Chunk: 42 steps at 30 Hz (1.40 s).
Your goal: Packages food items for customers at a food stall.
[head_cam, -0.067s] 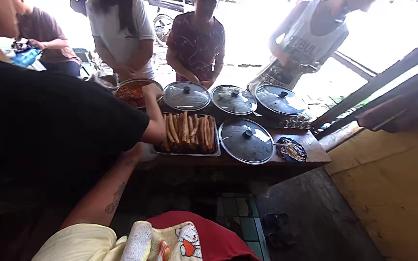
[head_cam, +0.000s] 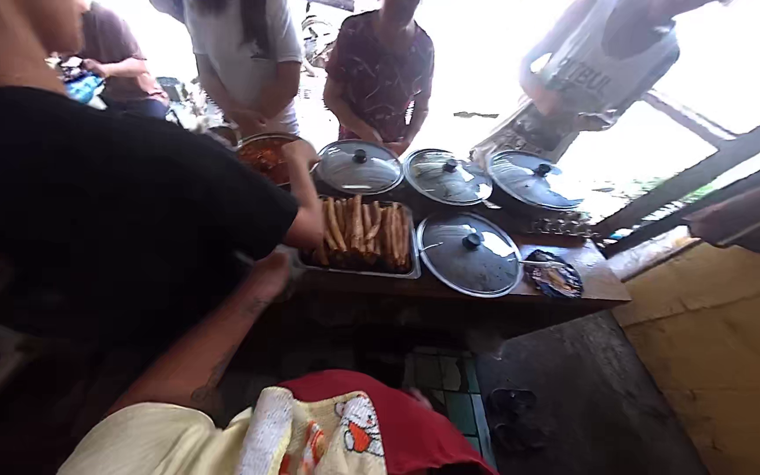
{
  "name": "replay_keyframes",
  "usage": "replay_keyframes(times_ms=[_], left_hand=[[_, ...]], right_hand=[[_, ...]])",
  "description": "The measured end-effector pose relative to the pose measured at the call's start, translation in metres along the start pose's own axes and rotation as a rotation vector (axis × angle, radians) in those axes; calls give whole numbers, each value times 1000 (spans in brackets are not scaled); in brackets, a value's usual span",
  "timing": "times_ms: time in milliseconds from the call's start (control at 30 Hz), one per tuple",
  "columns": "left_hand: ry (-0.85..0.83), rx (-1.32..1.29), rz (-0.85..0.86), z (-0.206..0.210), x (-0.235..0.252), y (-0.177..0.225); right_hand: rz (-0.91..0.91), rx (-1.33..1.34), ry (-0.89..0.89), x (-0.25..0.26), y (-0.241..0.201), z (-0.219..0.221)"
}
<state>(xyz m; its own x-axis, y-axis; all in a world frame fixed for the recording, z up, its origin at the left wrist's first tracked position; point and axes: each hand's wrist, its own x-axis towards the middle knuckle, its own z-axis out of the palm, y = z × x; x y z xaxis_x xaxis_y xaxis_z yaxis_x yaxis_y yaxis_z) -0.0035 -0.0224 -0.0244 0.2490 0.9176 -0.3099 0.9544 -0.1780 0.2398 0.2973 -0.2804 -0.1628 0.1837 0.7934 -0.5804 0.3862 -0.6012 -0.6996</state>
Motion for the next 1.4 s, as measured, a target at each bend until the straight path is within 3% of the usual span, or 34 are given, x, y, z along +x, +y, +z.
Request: replay_keyframes(times_ms=[100,167,233,367,500,567,700,800,867,900,967,1000,1100,1133,1200,1300,1400], left_hand=[[-275,-112,513,14,-31,5],[-454,-306,721,5,-50,19],[-557,-533,859,-2,-64,27],[-466,-880,971,-21,-80,14],[-135,-1226,482,-11,-98,-10],[-220,-1252,355,5,-111,-15],[-456,-1153,397,43,-141,-1],[-431,-1241,230,76,-144,27],[-444,-1313,133,95,-147,47],[-492,-1332,164,99,-151,56],[-592,-1246,422,99,-165,73],[-522,-1112,599,97,-171,81],[13,-745,999,92,-171,102],[13,-703,1067,88,-164,108],[-290,-705,1116,79,-151,114],[-796,-732,1066,72,-130,121],[-958,-715,931,61,-112,116]], right_hand=[[-604,104,74,-2,-49,6],[-937,159,67,-10,-109,8],[-1120,138,-30,-10,-154,15],[-964,187,-267,-19,-198,27],[-871,147,-68,-34,-190,34],[-857,186,12,-41,-175,38],[-839,133,228,-57,-143,44],[-625,-246,630,-76,-119,46],[-582,-234,655,-96,-107,53],[-563,-145,555,-106,-104,57],[-528,119,271,-124,-98,62],[-497,235,184,-130,-95,61],[-401,334,167,-147,-88,46],[-426,384,110,-151,-85,37],[-500,554,25,-157,-79,22],[-511,773,81,-162,-69,-1],[-513,893,205,-152,-47,-29]])
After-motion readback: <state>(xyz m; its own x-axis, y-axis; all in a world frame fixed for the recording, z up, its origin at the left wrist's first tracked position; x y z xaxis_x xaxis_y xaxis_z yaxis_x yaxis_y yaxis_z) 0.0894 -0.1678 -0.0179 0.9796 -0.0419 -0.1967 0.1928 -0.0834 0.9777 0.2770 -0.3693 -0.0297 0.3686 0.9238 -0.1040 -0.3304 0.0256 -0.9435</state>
